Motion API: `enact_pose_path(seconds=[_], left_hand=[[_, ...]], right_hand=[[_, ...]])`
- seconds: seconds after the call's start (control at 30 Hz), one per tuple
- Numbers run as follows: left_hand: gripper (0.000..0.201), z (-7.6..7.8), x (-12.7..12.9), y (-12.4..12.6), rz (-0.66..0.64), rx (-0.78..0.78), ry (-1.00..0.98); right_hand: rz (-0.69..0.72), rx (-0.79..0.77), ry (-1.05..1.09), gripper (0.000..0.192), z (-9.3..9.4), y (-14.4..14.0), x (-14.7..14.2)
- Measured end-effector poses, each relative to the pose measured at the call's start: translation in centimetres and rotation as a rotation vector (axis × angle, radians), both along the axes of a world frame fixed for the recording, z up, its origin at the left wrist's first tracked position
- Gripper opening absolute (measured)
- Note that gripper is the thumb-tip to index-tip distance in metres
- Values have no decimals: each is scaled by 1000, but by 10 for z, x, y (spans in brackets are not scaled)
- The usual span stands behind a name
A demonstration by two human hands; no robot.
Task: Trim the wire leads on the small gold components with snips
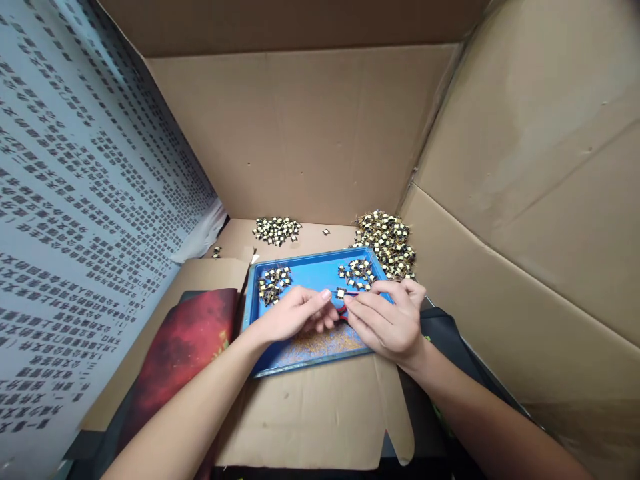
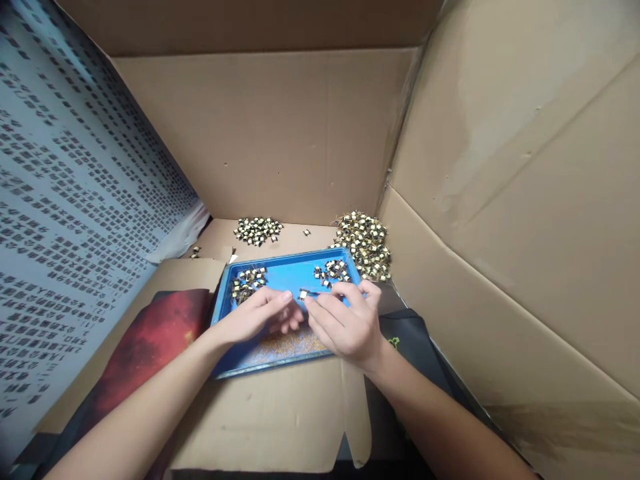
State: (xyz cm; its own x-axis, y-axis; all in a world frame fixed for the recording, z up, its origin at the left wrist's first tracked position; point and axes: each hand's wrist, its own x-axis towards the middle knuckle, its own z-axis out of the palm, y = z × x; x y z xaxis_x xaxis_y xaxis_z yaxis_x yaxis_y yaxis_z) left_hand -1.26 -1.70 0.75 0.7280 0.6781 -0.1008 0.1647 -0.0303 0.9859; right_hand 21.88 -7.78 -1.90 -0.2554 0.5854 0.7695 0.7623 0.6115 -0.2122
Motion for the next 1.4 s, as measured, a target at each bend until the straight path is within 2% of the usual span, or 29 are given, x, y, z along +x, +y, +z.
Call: enact_pose_path(seconds=[0.1,0.2,0.37,0.47,0.53,0.63,0.7,0.77,0.87,1.0,1.23,1.33,1.4], left_hand=[[51,4,2,-2,-16,70,-83],[49,8,2,-3,-20,79,-115],[49,10,3,-4,-29,67,-102],[44,8,4,-5,-15,83,-86],[41,7,5,-6,-9,68,-107],[38,4,4,-6,-41,11,-132],[38,3,3,-6,-72,-1,-116],[38,1,2,-6,-86,11,-97],[38,0,2,-6,-87,7,-106],[39,0,2,-6,-85,-25,-137],[41,5,0,-7,-133,5,-92],[42,5,0,-6,-129,1,-94],[41,4,0,-5,-125,-4,-115]], right_hand=[[38,-71,10,34,-2,-1,-3],[63,-136,19,32,-5,-2,-6],[70,-102,3,31,-3,-3,-9],[116,-106,65,21,3,-2,-12],[147,-176,212,17,7,-1,-14],[199,-374,409,33,13,4,-15],[269,-488,421,34,15,7,-15],[337,-547,430,24,15,11,-14],[389,-583,532,14,13,15,-13],[439,-632,608,17,11,18,-12],[452,-700,559,19,12,17,-13],[457,-696,560,10,12,15,-13],[461,-667,565,16,11,15,-13]])
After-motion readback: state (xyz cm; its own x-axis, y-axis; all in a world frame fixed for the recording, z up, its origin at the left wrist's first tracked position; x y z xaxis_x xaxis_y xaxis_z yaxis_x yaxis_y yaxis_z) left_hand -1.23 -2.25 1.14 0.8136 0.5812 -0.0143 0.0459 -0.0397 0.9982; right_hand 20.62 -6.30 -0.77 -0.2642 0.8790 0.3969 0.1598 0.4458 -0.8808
